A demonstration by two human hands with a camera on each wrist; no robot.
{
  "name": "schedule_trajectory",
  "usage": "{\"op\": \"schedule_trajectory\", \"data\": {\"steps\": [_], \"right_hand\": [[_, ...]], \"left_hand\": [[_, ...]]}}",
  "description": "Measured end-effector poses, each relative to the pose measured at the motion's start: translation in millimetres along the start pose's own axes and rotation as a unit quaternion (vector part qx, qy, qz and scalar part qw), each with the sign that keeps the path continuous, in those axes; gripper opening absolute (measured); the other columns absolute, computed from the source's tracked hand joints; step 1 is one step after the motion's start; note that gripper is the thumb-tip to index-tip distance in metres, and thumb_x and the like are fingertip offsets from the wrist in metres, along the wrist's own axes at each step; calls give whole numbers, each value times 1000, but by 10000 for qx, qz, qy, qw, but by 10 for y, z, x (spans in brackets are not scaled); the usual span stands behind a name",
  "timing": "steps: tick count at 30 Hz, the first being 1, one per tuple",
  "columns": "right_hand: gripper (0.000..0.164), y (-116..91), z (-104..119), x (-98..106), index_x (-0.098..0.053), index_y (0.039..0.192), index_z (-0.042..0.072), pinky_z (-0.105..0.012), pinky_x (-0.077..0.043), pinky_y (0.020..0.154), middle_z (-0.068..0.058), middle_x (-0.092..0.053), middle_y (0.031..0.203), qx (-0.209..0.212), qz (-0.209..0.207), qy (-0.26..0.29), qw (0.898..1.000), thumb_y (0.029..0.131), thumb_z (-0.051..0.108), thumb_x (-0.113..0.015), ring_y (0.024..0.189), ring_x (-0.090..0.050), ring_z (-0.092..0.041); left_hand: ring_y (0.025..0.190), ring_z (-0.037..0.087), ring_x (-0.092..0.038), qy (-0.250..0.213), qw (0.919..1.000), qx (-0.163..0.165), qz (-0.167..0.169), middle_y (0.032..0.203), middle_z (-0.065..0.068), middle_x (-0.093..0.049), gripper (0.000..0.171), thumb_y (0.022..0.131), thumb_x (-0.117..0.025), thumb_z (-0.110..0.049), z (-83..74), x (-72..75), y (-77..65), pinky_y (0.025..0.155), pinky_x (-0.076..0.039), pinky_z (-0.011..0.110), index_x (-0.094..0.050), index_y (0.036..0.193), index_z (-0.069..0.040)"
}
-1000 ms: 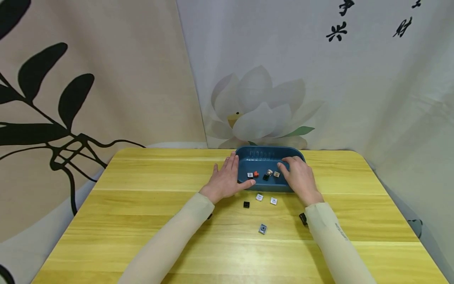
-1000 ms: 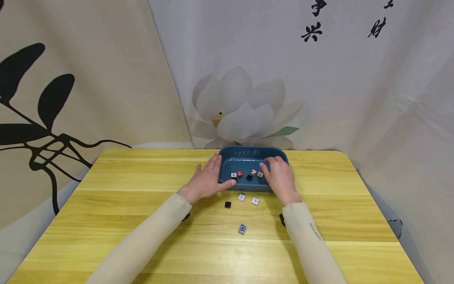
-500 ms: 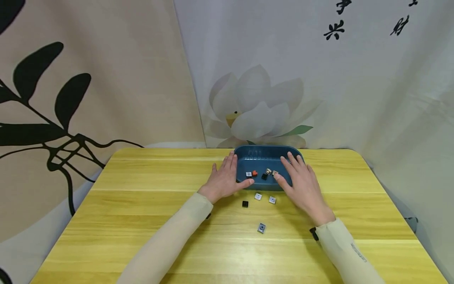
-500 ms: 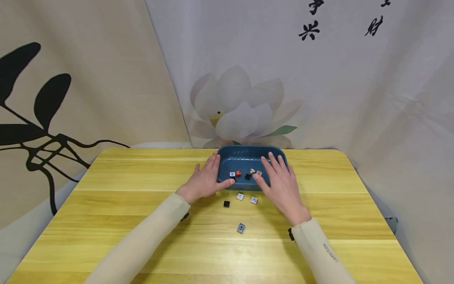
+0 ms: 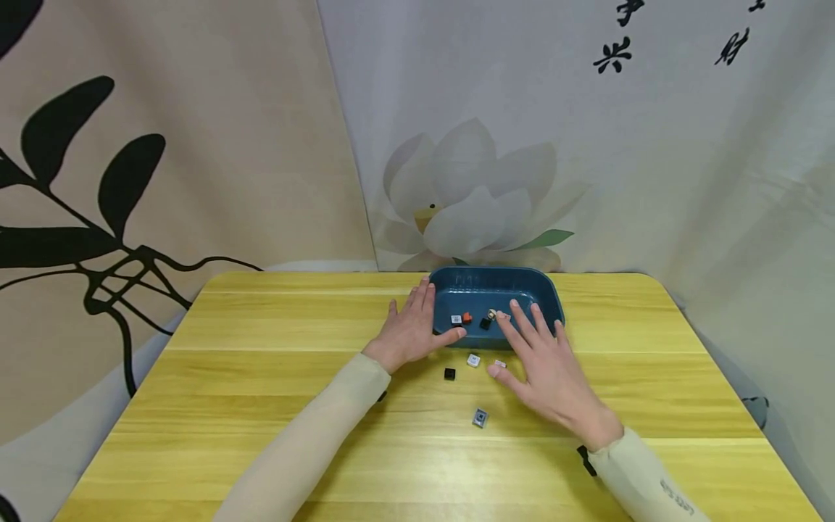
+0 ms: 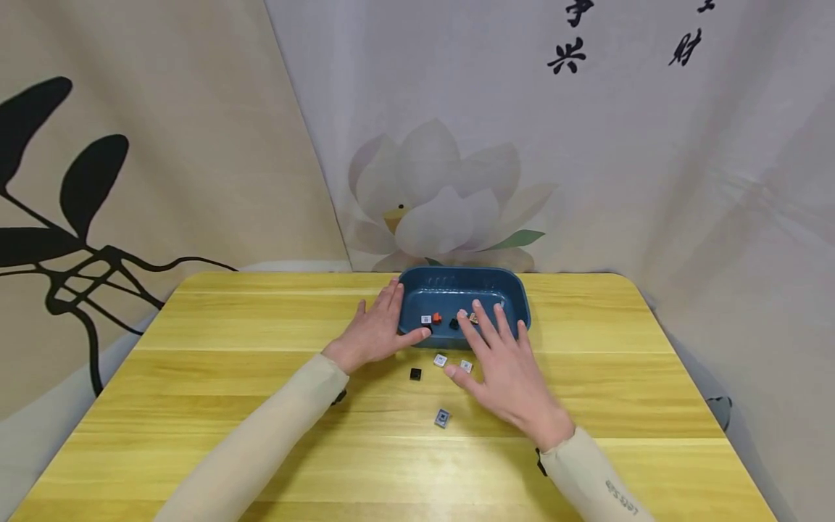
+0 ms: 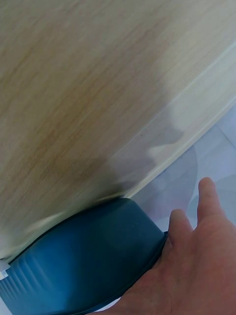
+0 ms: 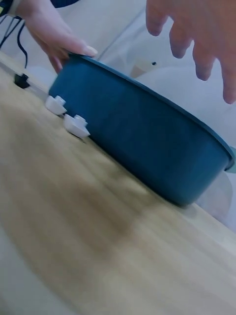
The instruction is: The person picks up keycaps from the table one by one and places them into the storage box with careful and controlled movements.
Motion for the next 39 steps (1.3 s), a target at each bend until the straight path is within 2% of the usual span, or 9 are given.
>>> {"op": "schedule_trajectory", "data": {"steps": [10,21,25,32,37,39], "right_hand": [[86,-85,187,-43,-25,166,20,-73,-20,116,-9,-14,173,370,232,32,9990,100,66,-52,155,-19,-43],[80,-177,376,-117,-35,163,19,-68,-28,116,-6,-21,172,687,449,279,9962,100,62,-57,155,-24,-39],[79,-209,451,-137,-37,163,19,-64,-32,116,-7,-24,171,817,579,497,9937,100,63,-56,154,-28,-36],[78,-259,515,-194,-44,159,13,-57,-40,113,-11,-33,167,1024,734,734,9893,102,66,-49,147,-41,-35],[75,-260,530,-224,-50,155,13,-54,-44,111,-14,-43,161,1177,790,654,9877,101,66,-50,143,-48,-32],[71,-258,528,-239,-53,153,14,-52,-47,109,-14,-47,158,1247,846,616,9867,101,62,-56,141,-50,-30]], "left_hand": [[159,31,-12,59,10000,-4,-29,174,11,2,120,88,-41,-88,-5,-1,-2,121,-17,66,-7,166,-3],[159,32,-12,62,10000,-52,-56,174,13,0,119,89,-42,-87,-11,20,-18,120,-18,67,-9,165,-2],[158,32,-13,115,9999,-83,-79,174,13,-1,119,89,-41,-87,-10,17,-9,120,-19,67,-9,165,-1],[158,33,-15,130,9999,-63,-89,174,13,0,120,88,-40,-88,-13,21,-20,120,-20,66,-9,166,-2],[158,32,-14,96,9999,-49,-83,174,12,1,120,88,-40,-88,-17,16,-19,120,-20,66,-9,166,-2],[159,31,-13,89,9999,-37,-59,174,11,2,120,88,-40,-89,-18,14,-19,120,-19,66,-8,166,-2]]}}
Point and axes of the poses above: each hand's wrist, its own y-axis towards the middle knuckle, its own x-axis out of the back of the hand, z = x × y, the point moved 4 cm from there along y, towards the middle knuckle
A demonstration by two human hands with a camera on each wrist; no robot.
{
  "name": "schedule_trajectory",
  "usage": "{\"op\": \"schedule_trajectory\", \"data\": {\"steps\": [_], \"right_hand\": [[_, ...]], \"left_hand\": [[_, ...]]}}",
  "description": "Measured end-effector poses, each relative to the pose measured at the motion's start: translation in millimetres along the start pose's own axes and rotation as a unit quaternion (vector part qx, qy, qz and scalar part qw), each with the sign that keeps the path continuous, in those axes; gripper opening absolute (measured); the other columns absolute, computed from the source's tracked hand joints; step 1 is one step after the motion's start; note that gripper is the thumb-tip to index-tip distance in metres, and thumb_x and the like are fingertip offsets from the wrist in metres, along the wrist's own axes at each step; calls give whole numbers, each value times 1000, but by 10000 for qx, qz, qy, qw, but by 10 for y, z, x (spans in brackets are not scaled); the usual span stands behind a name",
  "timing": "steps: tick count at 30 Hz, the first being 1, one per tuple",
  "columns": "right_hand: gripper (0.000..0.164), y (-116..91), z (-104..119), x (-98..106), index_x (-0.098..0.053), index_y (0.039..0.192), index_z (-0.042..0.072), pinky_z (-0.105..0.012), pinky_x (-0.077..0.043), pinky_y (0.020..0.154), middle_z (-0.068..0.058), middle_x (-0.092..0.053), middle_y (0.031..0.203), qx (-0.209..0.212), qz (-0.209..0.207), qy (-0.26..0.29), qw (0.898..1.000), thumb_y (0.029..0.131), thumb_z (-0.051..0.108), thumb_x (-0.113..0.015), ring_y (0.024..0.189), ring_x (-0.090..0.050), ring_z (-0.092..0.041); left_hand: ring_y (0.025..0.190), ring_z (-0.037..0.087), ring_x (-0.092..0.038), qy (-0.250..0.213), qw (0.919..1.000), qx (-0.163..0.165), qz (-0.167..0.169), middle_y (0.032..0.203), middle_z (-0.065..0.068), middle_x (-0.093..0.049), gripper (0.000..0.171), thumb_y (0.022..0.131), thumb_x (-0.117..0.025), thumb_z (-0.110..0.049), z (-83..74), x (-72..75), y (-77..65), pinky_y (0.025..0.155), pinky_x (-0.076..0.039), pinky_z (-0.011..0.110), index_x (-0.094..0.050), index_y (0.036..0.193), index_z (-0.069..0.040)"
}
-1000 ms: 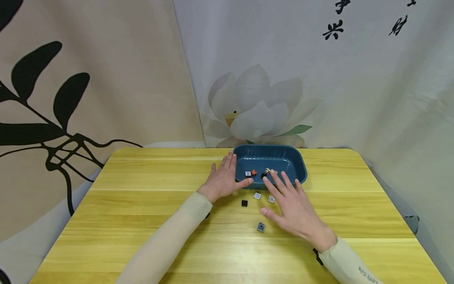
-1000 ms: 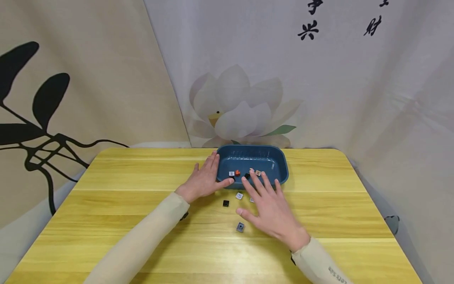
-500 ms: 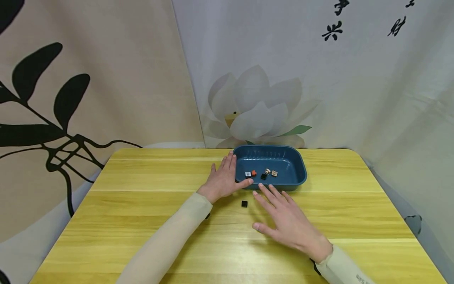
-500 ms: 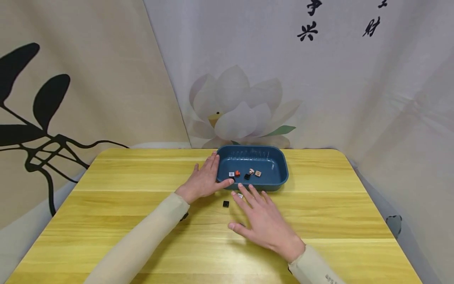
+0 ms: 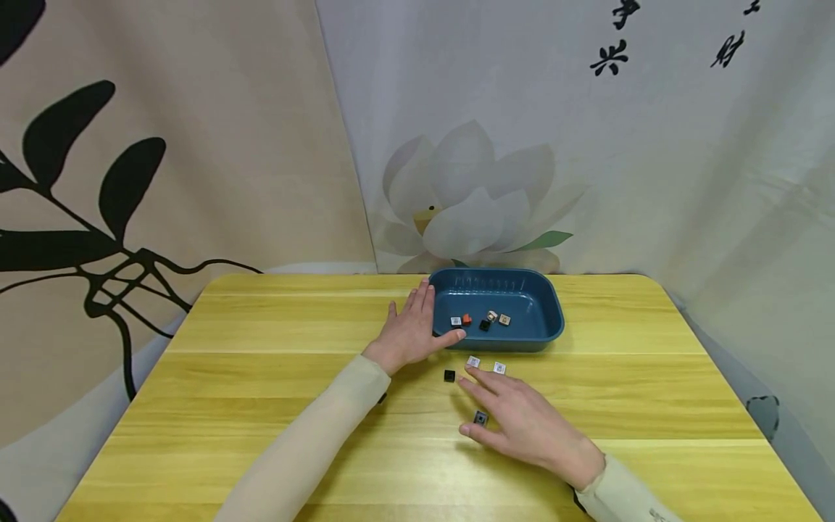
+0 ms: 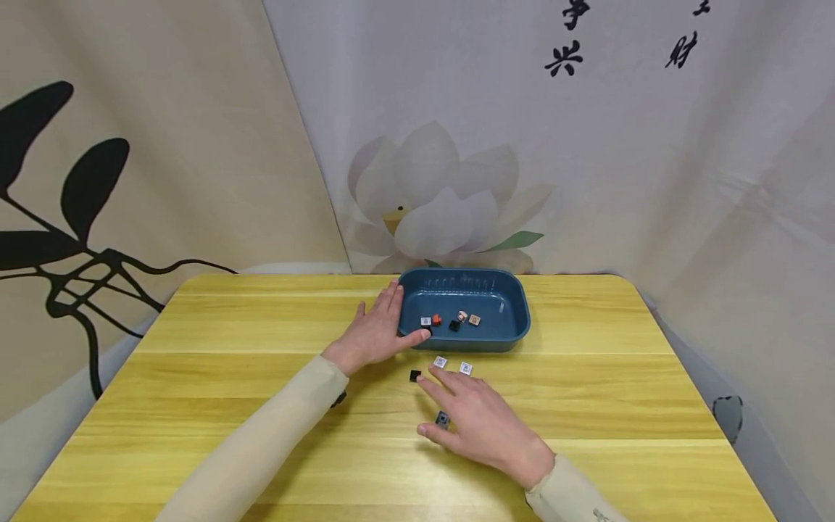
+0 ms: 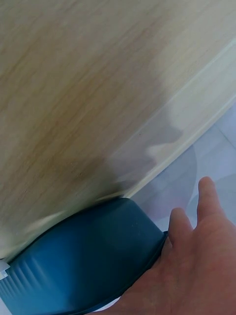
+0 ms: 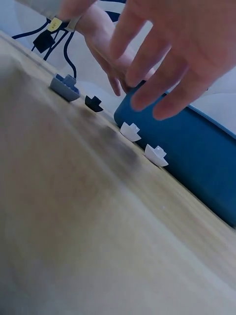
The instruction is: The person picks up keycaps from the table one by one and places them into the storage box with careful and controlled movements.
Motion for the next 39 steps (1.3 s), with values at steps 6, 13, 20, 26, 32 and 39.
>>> {"op": "schedule_trajectory", "data": {"steps": [6,13,20,26,32,39], "right_hand": [[58,13,-22,-41,-61,146,15,-49,-51,104,-12,-57,149,151,194,-116,9996,98,47,-70,133,-58,-27],[46,9,0,-57,-70,134,13,-40,-58,90,-5,-69,124,336,201,-142,9991,94,34,-78,107,-67,-19],[30,12,12,-65,-74,122,15,-31,-57,77,3,-66,107,416,234,-11,9989,94,24,-79,89,-62,-9],[19,10,15,-71,-76,114,15,-29,-56,78,5,-64,102,331,316,173,9988,95,19,-78,88,-61,-7],[11,12,14,-71,-76,106,16,-29,-56,77,7,-63,98,312,374,255,9985,95,16,-78,85,-60,-5],[11,10,7,-44,-76,103,14,-27,-56,76,6,-63,98,344,212,312,9987,93,9,-78,85,-61,-5]], "left_hand": [[159,31,-12,-15,10000,17,9,174,12,1,119,88,-40,-88,1,1,-1,121,-18,65,-8,166,-3],[159,31,-11,11,10000,57,54,174,11,3,120,88,-39,-89,8,-6,1,121,-17,65,-7,166,-4],[159,31,-12,-29,10000,49,32,174,11,2,119,89,-40,-88,17,-13,1,121,-17,65,-7,166,-4],[159,30,-10,-131,9999,13,57,174,10,4,119,89,-40,-88,25,-11,1,121,-16,65,-5,166,-5],[159,30,-10,-121,9999,22,84,174,10,5,120,88,-39,-89,27,-14,9,122,-16,65,-3,166,-5],[159,31,-10,-98,9999,33,96,174,11,4,120,88,-39,-89,27,-13,7,122,-16,65,-3,166,-5]]}}
Point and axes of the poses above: each hand's wrist, its own y-axis towards the middle knuckle, its own x-axis out of the back of the hand, z = x × y, the point moved 4 cm from there along y, towards the middle knuckle
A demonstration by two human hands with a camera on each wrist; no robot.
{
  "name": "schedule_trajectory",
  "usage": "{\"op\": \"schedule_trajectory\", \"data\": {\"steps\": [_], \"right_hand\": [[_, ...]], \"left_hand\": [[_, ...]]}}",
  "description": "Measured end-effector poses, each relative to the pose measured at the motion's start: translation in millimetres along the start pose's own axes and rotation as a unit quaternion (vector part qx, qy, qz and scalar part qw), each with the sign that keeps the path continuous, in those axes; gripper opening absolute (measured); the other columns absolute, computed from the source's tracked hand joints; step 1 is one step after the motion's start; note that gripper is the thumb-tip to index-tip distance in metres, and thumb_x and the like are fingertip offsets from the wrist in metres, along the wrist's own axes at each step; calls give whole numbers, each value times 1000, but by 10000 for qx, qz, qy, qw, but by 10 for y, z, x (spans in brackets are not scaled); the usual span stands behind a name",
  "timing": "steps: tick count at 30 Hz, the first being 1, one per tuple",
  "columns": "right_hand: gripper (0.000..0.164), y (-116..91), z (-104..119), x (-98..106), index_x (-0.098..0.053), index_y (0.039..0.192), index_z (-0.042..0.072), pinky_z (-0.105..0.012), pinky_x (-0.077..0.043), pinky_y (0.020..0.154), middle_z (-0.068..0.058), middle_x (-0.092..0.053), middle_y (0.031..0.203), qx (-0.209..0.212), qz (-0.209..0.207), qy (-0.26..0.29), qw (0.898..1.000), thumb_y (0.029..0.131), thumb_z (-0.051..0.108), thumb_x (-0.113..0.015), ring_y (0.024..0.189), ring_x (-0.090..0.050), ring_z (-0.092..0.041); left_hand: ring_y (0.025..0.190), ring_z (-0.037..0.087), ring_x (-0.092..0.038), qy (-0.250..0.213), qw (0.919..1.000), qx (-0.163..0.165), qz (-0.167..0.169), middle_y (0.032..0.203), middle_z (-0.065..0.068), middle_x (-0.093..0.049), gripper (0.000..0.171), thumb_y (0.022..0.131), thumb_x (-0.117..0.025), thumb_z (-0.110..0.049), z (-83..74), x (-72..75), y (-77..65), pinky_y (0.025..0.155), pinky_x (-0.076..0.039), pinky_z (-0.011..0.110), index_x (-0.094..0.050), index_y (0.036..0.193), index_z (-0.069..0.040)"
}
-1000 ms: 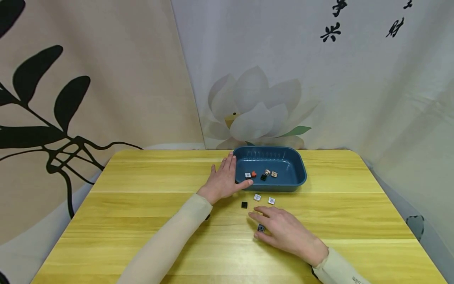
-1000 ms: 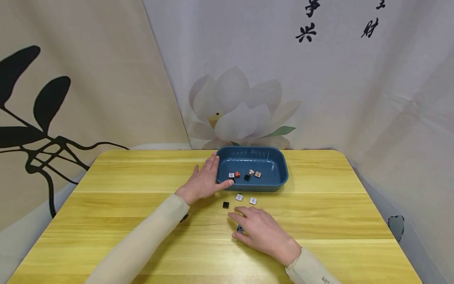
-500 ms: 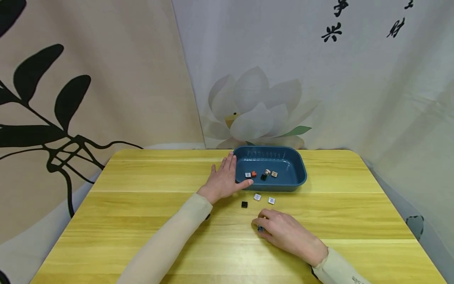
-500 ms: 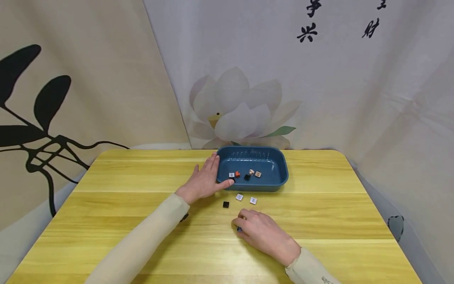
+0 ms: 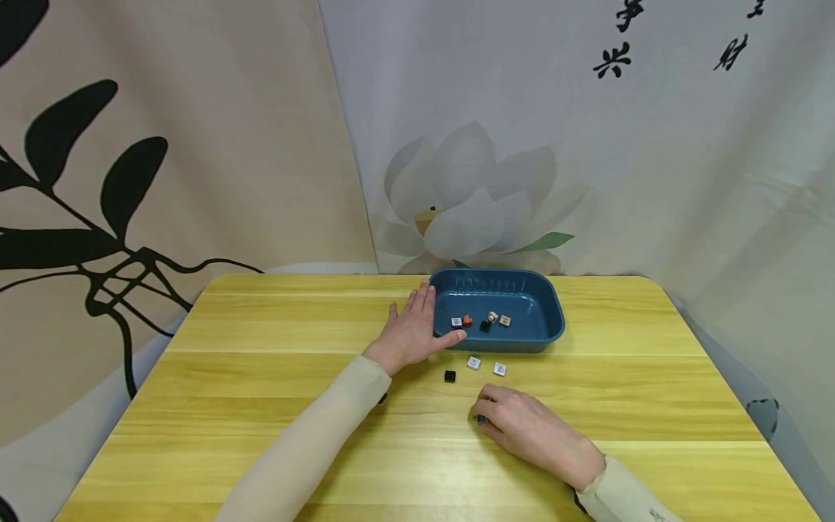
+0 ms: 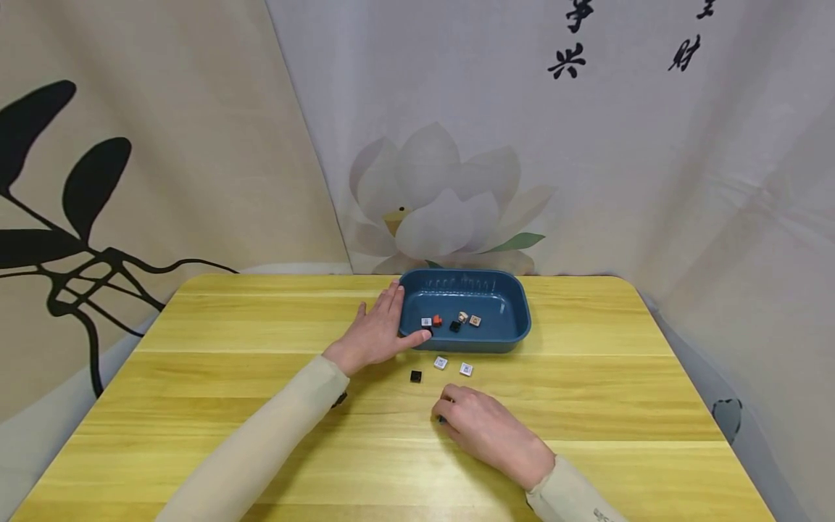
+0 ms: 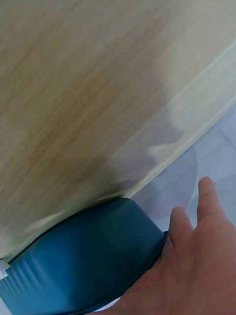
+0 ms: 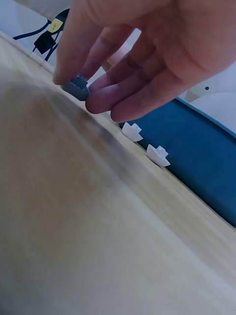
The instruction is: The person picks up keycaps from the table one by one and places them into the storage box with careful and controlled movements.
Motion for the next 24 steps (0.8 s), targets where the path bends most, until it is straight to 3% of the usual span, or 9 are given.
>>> {"op": "schedule_trajectory", "data": {"steps": [16,24], "right_hand": [[21,-20,-74,188,-77,111,10,-28,-58,82,4,-64,106,-226,-434,-93,9988,91,6,-79,92,-62,-7],[23,10,-206,365,-77,109,9,-30,-59,77,0,-66,107,-340,-1092,-360,9928,87,6,-84,90,-64,-11]], "left_hand": [[159,31,-12,-83,10000,0,-51,174,10,2,119,88,-40,-89,0,9,-13,121,-16,65,-7,166,-4],[159,31,-13,12,10000,-6,-65,174,11,2,119,88,-40,-89,-11,7,-8,121,-17,65,-8,166,-4]]}}
Point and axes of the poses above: each hand's wrist, its own y-axis towards the middle knuckle, its own x-axis out of the back of the hand, z = x × y, the point moved 4 cm from there along y, towards the middle knuckle
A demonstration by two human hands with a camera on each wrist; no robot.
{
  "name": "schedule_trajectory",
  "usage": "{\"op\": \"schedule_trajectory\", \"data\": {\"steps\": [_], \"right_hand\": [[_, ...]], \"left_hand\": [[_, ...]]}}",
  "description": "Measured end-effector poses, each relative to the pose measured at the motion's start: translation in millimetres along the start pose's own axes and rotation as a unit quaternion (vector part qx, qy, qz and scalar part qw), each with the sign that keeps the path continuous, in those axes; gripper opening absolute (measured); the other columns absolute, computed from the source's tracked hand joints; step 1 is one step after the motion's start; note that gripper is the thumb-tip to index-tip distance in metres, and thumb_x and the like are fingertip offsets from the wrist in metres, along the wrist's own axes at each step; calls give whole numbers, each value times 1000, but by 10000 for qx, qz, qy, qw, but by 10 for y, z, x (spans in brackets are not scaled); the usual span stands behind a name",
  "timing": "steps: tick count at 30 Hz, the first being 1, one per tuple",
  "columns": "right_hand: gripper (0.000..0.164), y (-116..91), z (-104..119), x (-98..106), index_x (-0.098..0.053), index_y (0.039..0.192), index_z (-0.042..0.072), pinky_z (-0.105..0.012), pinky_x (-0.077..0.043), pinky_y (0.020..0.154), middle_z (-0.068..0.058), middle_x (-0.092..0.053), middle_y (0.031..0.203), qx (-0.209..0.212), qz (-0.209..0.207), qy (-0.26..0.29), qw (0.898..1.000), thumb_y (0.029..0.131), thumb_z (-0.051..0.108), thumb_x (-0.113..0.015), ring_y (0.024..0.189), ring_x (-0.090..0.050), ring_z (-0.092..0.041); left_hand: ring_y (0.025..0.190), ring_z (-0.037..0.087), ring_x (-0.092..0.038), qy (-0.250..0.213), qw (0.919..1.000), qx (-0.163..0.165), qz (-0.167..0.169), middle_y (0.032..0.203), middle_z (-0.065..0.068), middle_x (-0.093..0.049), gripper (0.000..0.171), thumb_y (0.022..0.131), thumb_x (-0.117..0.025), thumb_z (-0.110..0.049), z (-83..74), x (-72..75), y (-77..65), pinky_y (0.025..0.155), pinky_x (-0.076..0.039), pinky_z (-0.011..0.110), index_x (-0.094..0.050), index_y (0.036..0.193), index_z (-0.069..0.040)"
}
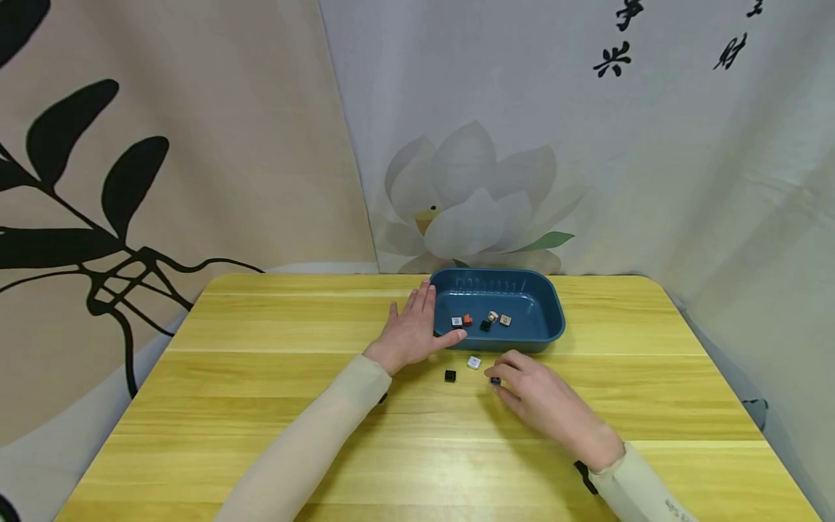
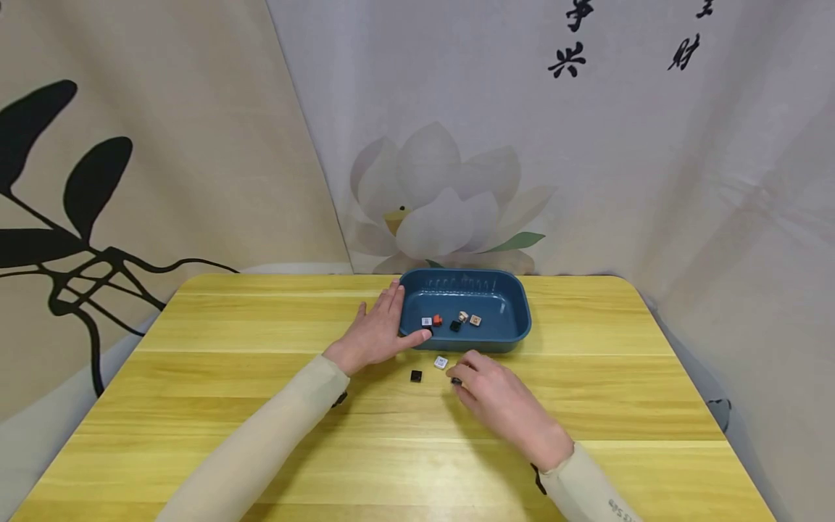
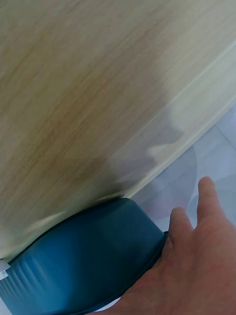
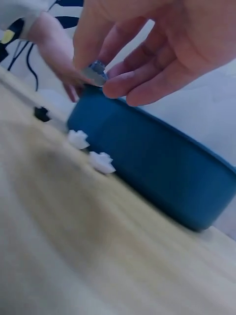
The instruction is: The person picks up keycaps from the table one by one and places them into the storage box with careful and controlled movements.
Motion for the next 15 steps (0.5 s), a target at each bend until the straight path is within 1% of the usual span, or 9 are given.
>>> {"op": "schedule_trajectory", "data": {"steps": [6,11,15], "right_hand": [[25,52,-108,150,-77,107,10,-32,-59,72,-1,-67,106,-204,-576,-155,9980,84,5,-86,88,-66,-15],[27,87,-190,220,-77,110,7,-35,-60,74,-6,-67,108,-396,-721,-167,9965,84,4,-86,91,-68,-20],[25,118,-254,247,-77,110,6,-35,-60,73,-7,-67,108,-516,-789,-212,9953,86,5,-85,90,-68,-20]], "left_hand": [[159,32,-13,-56,10000,7,32,174,10,2,119,89,-41,-87,2,-7,12,121,-16,65,-8,166,-4],[159,31,-13,-129,9999,3,40,174,10,1,117,90,-43,-86,7,-6,12,121,-15,66,-8,166,-4],[159,31,-11,-225,9997,8,47,174,10,3,116,91,-47,-83,10,-7,14,122,-13,66,-7,166,-4]]}}
Point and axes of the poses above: each hand's wrist, its own y-axis towards the middle knuckle, its own x-axis out of the back of the hand, z = x × y, the point moved 4 cm from there along y, towards the middle knuckle
